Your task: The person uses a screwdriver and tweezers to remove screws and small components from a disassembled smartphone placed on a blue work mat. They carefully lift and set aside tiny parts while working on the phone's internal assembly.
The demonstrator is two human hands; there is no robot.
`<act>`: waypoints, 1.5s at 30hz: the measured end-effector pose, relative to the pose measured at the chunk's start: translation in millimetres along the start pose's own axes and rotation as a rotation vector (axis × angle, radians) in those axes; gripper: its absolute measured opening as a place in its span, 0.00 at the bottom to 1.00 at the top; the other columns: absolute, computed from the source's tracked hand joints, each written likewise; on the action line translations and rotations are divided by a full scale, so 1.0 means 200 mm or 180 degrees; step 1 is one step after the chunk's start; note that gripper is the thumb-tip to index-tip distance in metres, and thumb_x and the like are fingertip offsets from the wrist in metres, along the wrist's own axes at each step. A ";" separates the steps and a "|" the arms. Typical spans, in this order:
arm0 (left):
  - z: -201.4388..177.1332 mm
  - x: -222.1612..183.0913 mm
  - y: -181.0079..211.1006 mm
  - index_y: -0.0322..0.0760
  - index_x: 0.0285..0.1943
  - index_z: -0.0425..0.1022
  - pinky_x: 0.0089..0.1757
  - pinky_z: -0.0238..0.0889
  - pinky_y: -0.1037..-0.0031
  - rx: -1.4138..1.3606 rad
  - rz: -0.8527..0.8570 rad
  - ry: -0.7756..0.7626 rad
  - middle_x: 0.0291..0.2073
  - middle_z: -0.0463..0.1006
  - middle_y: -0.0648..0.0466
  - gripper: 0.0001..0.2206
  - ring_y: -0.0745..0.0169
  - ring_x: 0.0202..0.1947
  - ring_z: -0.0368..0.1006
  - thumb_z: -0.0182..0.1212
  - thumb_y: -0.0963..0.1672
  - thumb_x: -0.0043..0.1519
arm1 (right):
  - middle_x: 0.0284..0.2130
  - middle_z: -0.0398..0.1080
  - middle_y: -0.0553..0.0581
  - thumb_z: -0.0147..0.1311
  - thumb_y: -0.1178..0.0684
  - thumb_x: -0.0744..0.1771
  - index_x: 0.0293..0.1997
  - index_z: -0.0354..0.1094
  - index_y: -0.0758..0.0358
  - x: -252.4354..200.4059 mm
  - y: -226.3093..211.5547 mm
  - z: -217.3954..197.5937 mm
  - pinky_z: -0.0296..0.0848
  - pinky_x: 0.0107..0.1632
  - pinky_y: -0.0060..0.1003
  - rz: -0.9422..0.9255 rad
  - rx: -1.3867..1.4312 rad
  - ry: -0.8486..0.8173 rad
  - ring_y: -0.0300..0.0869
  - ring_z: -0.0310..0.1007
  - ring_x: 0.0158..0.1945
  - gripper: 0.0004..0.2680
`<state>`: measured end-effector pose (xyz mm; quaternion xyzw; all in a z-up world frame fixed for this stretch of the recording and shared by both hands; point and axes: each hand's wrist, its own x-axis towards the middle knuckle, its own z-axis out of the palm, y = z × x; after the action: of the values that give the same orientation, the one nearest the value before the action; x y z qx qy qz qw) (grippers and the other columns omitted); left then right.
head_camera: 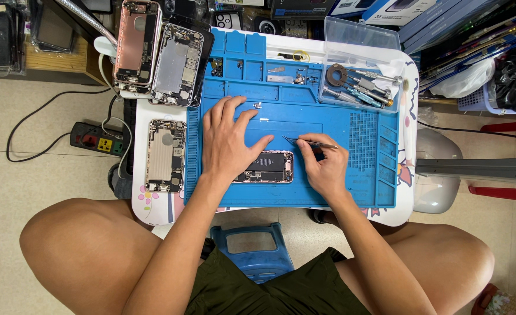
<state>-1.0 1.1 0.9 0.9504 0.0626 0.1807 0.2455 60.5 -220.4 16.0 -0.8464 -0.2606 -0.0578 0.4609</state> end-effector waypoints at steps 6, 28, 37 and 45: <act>0.00 0.00 0.00 0.42 0.55 0.82 0.63 0.53 0.50 -0.0008 -0.0002 0.0017 0.61 0.70 0.50 0.24 0.46 0.69 0.59 0.76 0.56 0.56 | 0.30 0.80 0.59 0.62 0.57 0.70 0.40 0.79 0.61 0.00 0.00 0.00 0.78 0.33 0.39 0.0008 -0.0020 -0.0004 0.51 0.80 0.32 0.02; 0.02 0.00 -0.01 0.44 0.53 0.77 0.62 0.55 0.49 -0.0081 0.0009 0.0127 0.60 0.71 0.51 0.25 0.46 0.69 0.61 0.78 0.55 0.54 | 0.31 0.81 0.57 0.62 0.58 0.70 0.40 0.80 0.60 -0.01 0.01 0.01 0.78 0.34 0.39 0.0045 -0.0055 0.0019 0.50 0.80 0.33 0.02; 0.01 0.00 0.00 0.44 0.53 0.78 0.62 0.54 0.49 -0.0011 0.0031 0.0084 0.60 0.71 0.51 0.25 0.46 0.69 0.61 0.78 0.56 0.55 | 0.31 0.81 0.58 0.61 0.58 0.71 0.40 0.79 0.61 -0.01 0.02 0.00 0.78 0.33 0.39 -0.0035 -0.0001 0.0022 0.51 0.80 0.32 0.03; 0.01 0.00 0.00 0.44 0.54 0.78 0.62 0.52 0.49 0.0029 0.0093 0.0129 0.60 0.71 0.50 0.24 0.46 0.68 0.61 0.78 0.56 0.55 | 0.31 0.81 0.58 0.61 0.58 0.71 0.41 0.79 0.62 -0.02 0.02 0.00 0.79 0.34 0.38 -0.0037 0.0101 0.0028 0.51 0.80 0.33 0.03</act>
<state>-0.6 0.3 -2.1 0.9484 0.0546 0.2033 0.2372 59.9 -223.2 11.2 -0.8372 -0.2644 -0.0600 0.4750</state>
